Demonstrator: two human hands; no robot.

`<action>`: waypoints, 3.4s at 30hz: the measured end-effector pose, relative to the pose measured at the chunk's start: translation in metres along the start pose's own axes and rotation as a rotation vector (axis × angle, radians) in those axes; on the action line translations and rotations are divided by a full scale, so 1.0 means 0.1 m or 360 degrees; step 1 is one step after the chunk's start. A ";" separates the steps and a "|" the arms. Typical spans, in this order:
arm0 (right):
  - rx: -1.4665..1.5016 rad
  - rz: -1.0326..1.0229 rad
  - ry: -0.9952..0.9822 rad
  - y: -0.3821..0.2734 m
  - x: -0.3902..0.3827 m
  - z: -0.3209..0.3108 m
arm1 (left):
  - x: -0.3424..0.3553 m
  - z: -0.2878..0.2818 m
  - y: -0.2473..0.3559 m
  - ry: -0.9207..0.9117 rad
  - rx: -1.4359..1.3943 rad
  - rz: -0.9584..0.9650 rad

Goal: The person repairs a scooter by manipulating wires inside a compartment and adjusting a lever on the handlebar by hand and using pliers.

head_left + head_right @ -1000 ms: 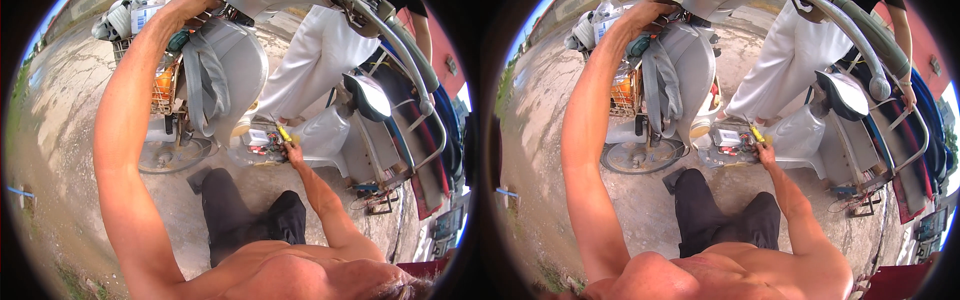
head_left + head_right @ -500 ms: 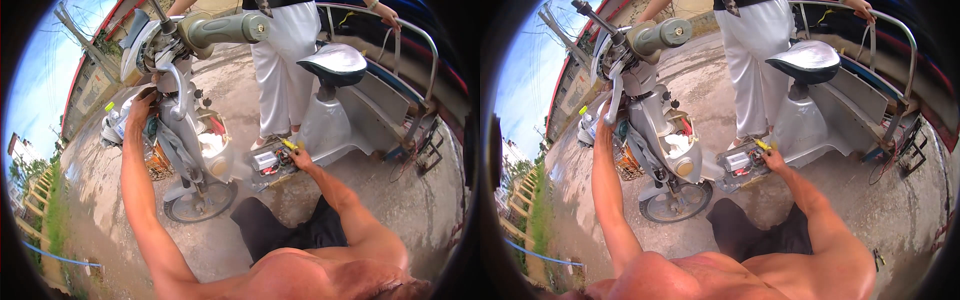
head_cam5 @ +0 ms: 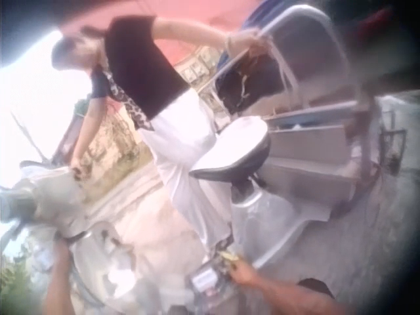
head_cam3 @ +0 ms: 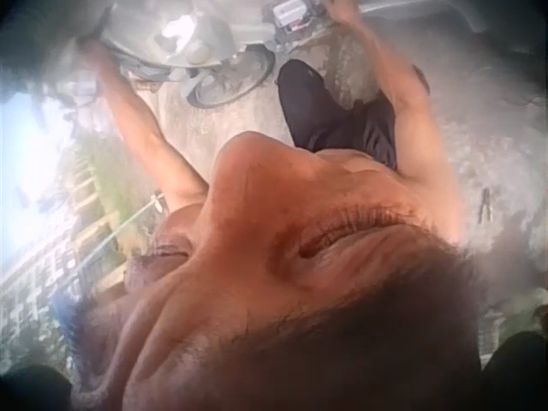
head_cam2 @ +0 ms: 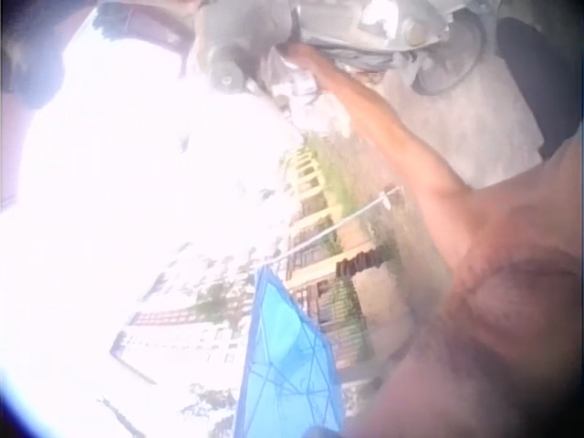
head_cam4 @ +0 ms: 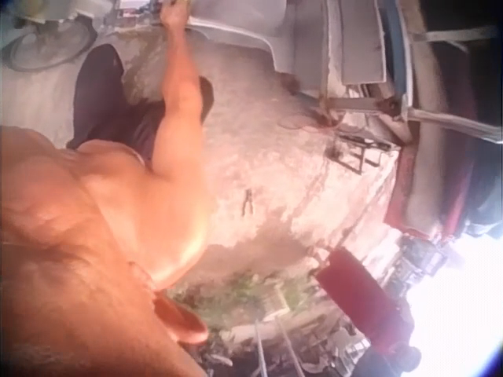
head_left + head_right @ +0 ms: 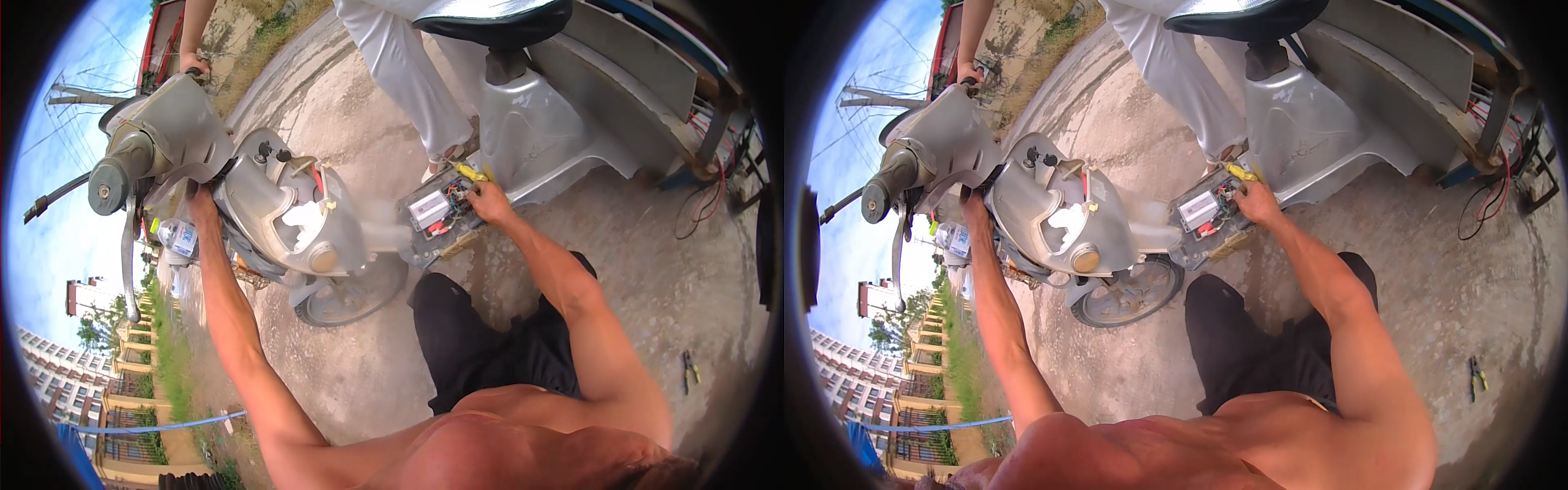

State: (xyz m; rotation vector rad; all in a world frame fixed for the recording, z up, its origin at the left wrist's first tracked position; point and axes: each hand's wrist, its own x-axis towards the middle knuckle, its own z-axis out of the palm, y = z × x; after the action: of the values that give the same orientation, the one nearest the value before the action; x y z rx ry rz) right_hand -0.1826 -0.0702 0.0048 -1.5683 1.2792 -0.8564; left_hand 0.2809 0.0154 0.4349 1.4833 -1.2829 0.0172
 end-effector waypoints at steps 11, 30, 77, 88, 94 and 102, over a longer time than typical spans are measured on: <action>0.0038 -0.0089 0.0096 0.01 -0.06 -0.02 | -0.09 0.01 0.09 0.0032 0.0312 0.0121; 0.0077 -0.0115 0.0032 0.02 -0.05 -0.06 | -0.02 -0.24 0.08 -0.0346 0.1429 0.0532; 0.0561 0.0060 -0.0214 0.05 0.07 -0.01 | 0.23 -0.33 -0.26 -0.0495 0.1487 0.0699; 0.0900 0.0116 -0.0080 0.12 0.06 -0.01 | 0.23 -0.25 -0.17 -0.0332 0.1190 0.0460; 0.0934 0.0019 -0.0027 0.14 0.04 -0.02 | 0.17 -0.18 -0.12 -0.0263 0.1032 0.0327; 0.0692 -0.0122 -0.0086 0.12 0.01 0.16 | 0.01 -0.15 -0.08 -0.0079 0.0679 0.0024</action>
State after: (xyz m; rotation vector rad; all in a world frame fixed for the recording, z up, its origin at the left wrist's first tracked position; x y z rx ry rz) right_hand -0.1721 -0.0682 -0.0122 -1.2869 0.9218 -1.0530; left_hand 0.2957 0.0238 0.4356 1.8436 -1.3880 0.2807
